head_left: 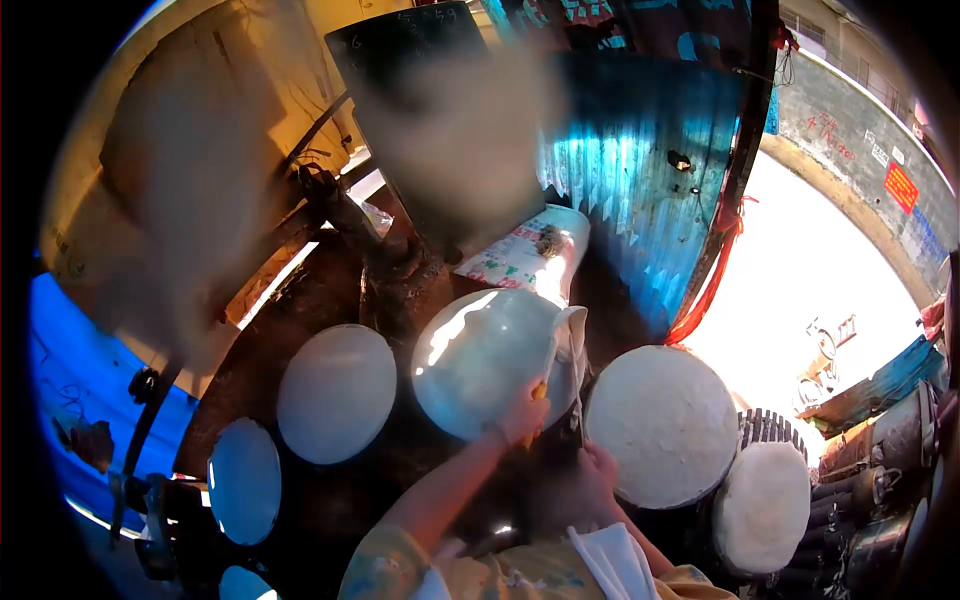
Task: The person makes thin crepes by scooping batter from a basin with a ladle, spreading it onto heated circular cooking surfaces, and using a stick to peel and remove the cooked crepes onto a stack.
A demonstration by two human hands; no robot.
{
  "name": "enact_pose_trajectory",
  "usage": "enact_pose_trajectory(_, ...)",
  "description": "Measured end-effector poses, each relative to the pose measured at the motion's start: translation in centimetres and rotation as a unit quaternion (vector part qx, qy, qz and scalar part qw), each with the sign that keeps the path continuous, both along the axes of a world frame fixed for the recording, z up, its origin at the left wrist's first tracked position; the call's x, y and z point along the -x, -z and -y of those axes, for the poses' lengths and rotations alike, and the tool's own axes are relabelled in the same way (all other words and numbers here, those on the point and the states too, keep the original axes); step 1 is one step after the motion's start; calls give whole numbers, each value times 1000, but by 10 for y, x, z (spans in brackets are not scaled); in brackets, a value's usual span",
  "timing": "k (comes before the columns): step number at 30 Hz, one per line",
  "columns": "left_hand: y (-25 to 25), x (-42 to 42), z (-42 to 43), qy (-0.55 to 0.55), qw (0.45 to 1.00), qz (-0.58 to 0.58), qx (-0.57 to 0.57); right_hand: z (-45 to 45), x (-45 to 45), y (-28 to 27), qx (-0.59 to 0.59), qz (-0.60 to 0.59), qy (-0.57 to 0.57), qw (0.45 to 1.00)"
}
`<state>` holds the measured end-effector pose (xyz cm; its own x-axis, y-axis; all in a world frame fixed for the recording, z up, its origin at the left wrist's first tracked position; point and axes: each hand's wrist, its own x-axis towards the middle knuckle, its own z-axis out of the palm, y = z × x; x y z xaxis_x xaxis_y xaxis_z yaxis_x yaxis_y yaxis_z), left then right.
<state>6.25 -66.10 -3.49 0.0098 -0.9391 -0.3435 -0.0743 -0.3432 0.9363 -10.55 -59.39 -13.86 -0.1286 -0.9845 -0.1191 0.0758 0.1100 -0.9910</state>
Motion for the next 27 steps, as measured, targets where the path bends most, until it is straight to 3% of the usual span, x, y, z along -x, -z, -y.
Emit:
enact_pose_trajectory(2,7,-19,11,18,994,103,31,5,-12,-11,-26,-19,4,999)
enact_pose_trajectory(3,12,-25,16,19,995,97,33,7,-21,-16,-47,-31,6,998)
enact_pose_trajectory(4,18,-32,21,13,981,174,90,10,-35,-9,-10,-5,28,1000)
enact_pose_trajectory(8,32,-61,39,9,913,357,198,19,-53,-42,-176,193,6,965)
enact_pose_trajectory(11,26,-77,46,22,922,345,174,22,-74,-2,-104,169,69,978)
enact_pose_trajectory(14,33,-89,52,22,909,355,218,29,-111,-2,-81,130,69,986)
enact_pose_trajectory(16,32,-97,52,19,916,350,194,25,-108,-34,-148,177,42,972)
enact_pose_trajectory(17,29,-104,55,13,922,346,175,26,-107,-16,-105,157,75,979)
enact_pose_trajectory(18,27,-110,59,30,915,358,183,21,-100,-37,-131,172,80,973)
enact_pose_trajectory(20,35,-118,64,28,915,361,177,28,-111,-5,-95,164,163,968)
enact_pose_trajectory(22,47,-125,72,31,917,347,194,33,-133,1,-25,60,117,991)
enact_pose_trajectory(23,54,-128,71,12,913,340,225,46,-145,14,25,82,127,988)
enact_pose_trajectory(24,59,-130,69,-6,908,335,253,46,-139,-1,23,79,127,989)
enact_pose_trajectory(26,59,-140,66,0,904,369,215,45,-124,-49,-137,121,43,982)
enact_pose_trajectory(27,59,-146,65,-2,898,401,182,50,-117,-39,-100,143,72,982)
